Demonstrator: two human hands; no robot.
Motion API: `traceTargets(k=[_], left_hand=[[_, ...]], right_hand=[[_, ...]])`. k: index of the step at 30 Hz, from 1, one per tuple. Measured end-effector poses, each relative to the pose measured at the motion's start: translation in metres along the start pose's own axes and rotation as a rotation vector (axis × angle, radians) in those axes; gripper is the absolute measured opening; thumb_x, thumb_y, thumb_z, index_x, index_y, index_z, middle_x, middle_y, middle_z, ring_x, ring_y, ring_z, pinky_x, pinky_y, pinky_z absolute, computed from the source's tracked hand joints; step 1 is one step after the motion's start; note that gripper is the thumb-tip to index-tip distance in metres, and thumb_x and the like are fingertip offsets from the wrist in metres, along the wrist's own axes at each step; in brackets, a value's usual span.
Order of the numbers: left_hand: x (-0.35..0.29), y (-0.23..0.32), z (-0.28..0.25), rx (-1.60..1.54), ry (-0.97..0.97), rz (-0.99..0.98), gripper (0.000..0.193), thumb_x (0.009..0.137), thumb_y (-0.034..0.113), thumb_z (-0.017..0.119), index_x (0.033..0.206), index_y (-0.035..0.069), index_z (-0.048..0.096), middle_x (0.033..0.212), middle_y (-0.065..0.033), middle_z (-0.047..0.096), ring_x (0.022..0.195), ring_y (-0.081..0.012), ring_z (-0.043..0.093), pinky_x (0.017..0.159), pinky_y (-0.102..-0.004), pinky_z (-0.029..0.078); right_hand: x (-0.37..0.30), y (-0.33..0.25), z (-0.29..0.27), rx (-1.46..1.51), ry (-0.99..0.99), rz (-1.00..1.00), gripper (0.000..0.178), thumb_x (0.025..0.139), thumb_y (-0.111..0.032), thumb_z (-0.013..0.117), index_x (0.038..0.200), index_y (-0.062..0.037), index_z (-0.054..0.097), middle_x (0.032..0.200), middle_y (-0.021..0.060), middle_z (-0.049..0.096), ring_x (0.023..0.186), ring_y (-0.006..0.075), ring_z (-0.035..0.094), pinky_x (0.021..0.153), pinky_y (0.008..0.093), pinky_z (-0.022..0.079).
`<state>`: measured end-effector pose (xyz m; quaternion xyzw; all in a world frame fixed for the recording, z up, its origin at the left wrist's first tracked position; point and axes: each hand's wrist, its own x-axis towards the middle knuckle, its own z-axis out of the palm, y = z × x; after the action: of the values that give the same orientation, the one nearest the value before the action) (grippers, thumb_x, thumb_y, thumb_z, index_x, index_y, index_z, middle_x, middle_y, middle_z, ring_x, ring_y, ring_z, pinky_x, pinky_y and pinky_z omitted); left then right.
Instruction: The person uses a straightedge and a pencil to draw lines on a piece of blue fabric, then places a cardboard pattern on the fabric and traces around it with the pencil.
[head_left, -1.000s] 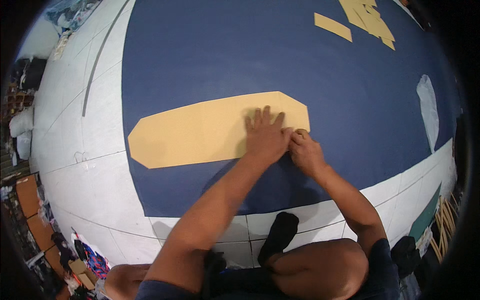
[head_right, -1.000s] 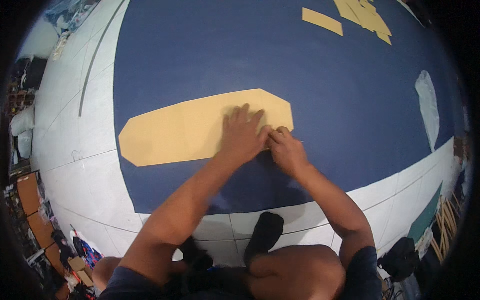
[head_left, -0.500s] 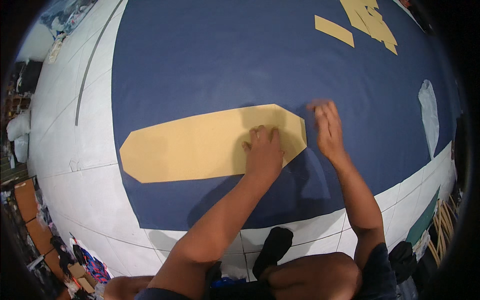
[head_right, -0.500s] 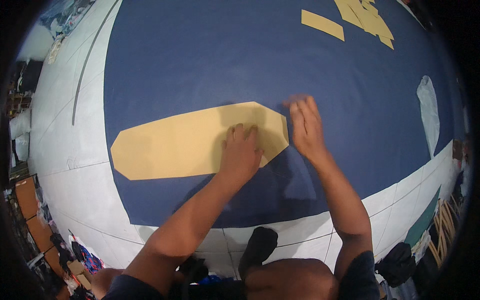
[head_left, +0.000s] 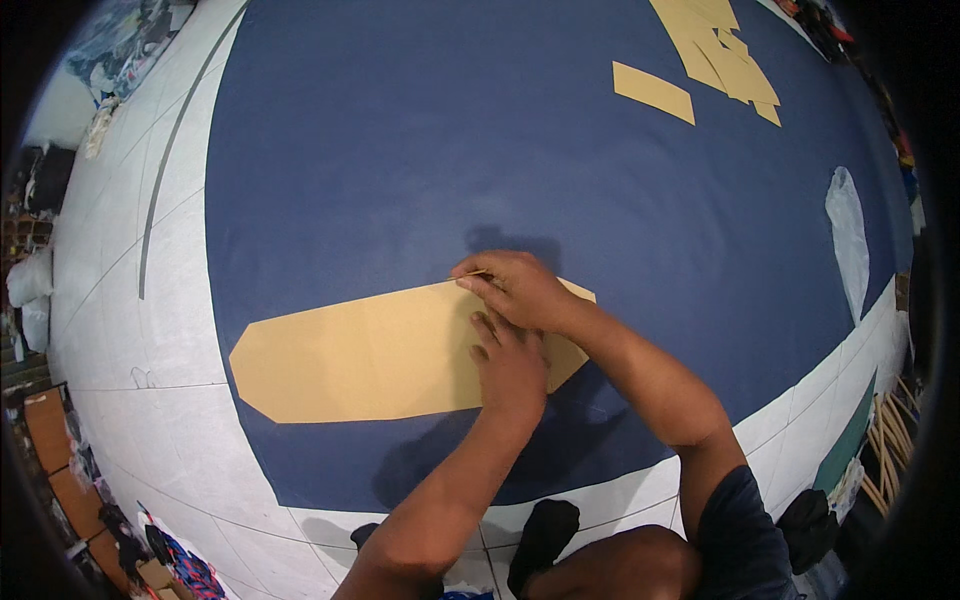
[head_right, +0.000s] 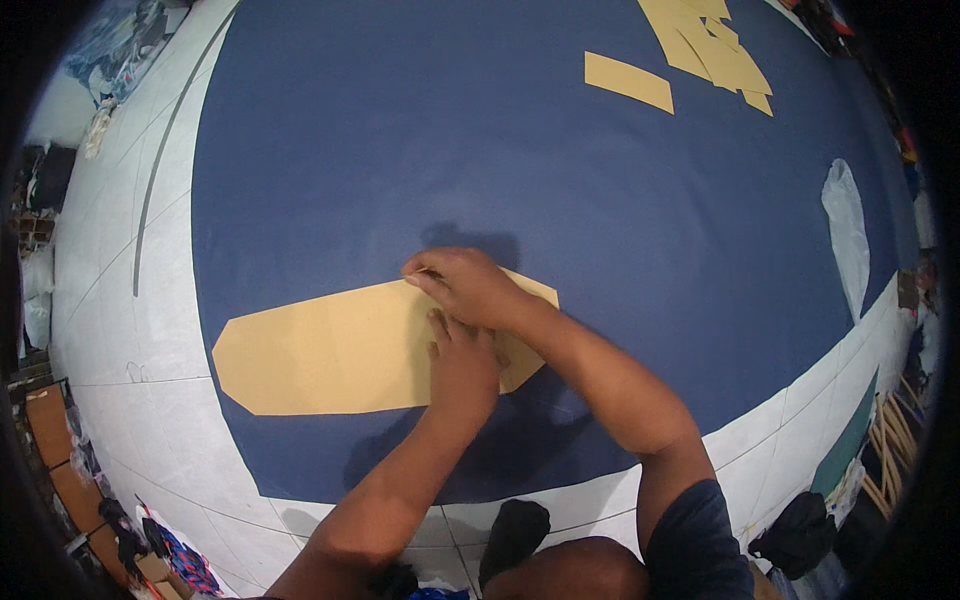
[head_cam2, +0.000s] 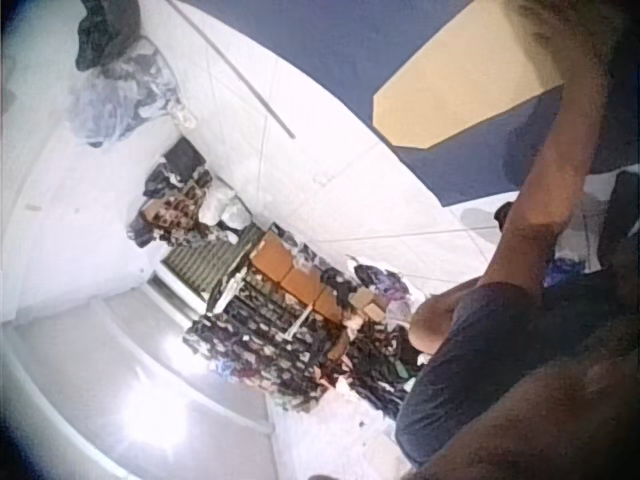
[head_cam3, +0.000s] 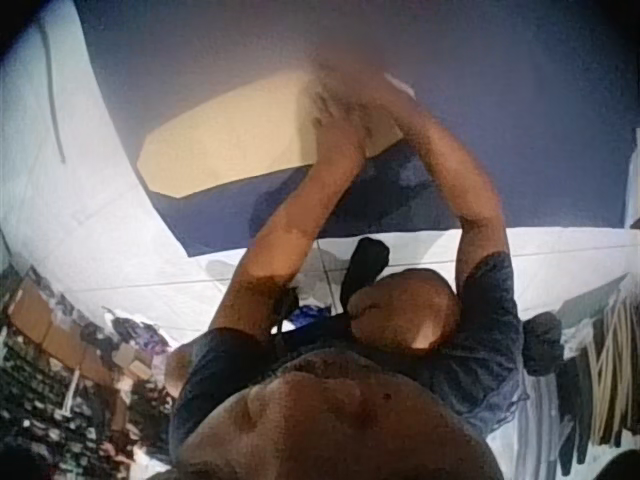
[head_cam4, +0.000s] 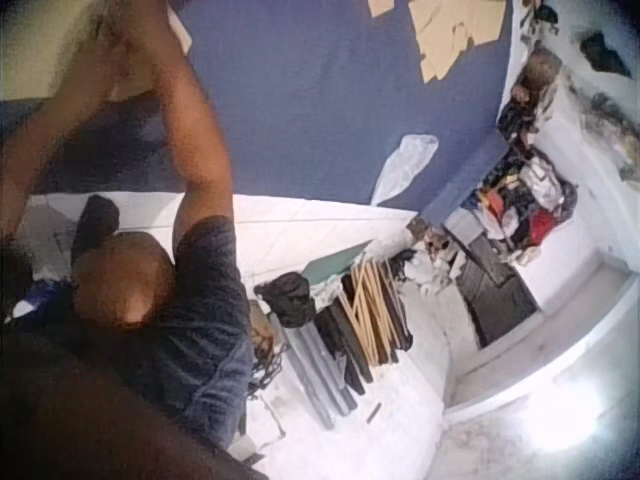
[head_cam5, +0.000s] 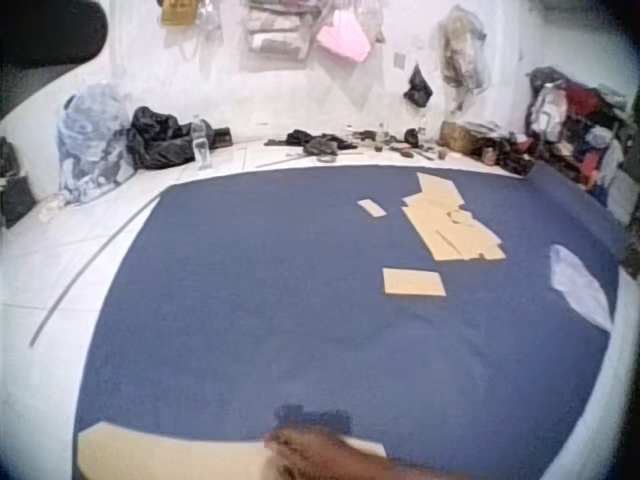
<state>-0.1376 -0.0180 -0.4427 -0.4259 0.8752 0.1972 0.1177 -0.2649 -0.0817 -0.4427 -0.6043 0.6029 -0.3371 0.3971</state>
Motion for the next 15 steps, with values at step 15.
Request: traceTargets(k=[15], left_hand=[[-0.004,0.001,0.005,0.024,0.035,0.009,0.051,0.097,0.028,0.064,0.134,-0.006,0.058,0.135,-0.0323,0.05,0.131,-0.0503,0.049,0.103,-0.0609,0.047]], right_hand=[[0.028,-0.008,0.033,0.016,-0.07,-0.024,0.024,0.103,-0.019,0.056,0.116,-0.0045,0.07,0.112,0.0132,0.074,0.105,0.0322,0.069,0.094,0.0435,0.054]])
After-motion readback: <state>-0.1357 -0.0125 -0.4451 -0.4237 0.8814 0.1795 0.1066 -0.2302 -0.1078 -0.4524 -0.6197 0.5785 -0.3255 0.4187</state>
